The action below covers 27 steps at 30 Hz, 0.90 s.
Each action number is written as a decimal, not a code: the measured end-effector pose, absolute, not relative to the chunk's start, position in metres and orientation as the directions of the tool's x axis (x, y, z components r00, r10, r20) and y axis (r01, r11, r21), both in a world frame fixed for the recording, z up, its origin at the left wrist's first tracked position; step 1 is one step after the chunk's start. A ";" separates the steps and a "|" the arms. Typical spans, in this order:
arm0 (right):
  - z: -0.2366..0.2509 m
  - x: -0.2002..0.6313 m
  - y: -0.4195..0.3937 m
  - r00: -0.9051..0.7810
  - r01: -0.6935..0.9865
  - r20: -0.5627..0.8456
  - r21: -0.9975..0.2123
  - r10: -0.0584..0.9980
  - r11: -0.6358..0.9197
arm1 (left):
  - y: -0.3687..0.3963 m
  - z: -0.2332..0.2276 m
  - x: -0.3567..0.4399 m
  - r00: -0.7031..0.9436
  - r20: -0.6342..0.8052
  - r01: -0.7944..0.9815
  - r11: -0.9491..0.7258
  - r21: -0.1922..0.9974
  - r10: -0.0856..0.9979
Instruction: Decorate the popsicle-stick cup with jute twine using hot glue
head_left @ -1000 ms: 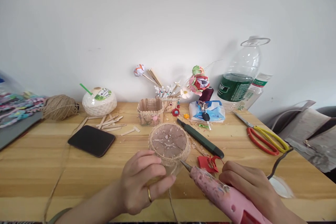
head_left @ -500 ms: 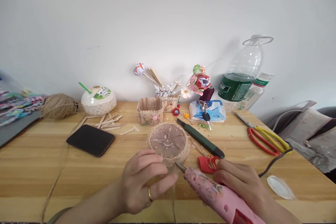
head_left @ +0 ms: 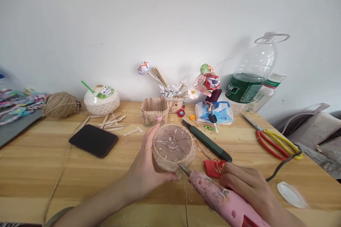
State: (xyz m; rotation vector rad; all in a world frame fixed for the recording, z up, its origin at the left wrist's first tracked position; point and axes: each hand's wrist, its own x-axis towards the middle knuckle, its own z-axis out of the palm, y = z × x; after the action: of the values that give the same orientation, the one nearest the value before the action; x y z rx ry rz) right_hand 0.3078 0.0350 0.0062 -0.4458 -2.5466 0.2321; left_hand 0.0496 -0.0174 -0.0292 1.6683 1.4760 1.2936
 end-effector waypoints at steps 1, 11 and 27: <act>0.006 0.308 0.035 -0.798 0.264 0.486 -0.251 0.357 0.931 | -0.018 -0.028 0.050 -0.067 0.271 0.387 -0.225 0.894 0.960; 0.001 0.316 0.036 -0.783 0.276 0.502 -0.248 0.367 0.929 | -0.017 -0.026 0.051 -0.056 0.237 0.345 -0.204 0.916 0.970; -0.002 0.324 0.040 -0.773 0.306 0.497 -0.251 0.393 0.919 | -0.017 -0.024 0.050 -0.079 0.215 0.366 -0.173 0.915 0.973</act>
State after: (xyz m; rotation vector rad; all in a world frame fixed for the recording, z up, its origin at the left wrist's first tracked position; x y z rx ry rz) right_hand 0.3244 0.0405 -0.0017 -0.4990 -2.5157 0.2089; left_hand 0.0499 -0.0169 -0.0239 1.5760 1.4692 1.2535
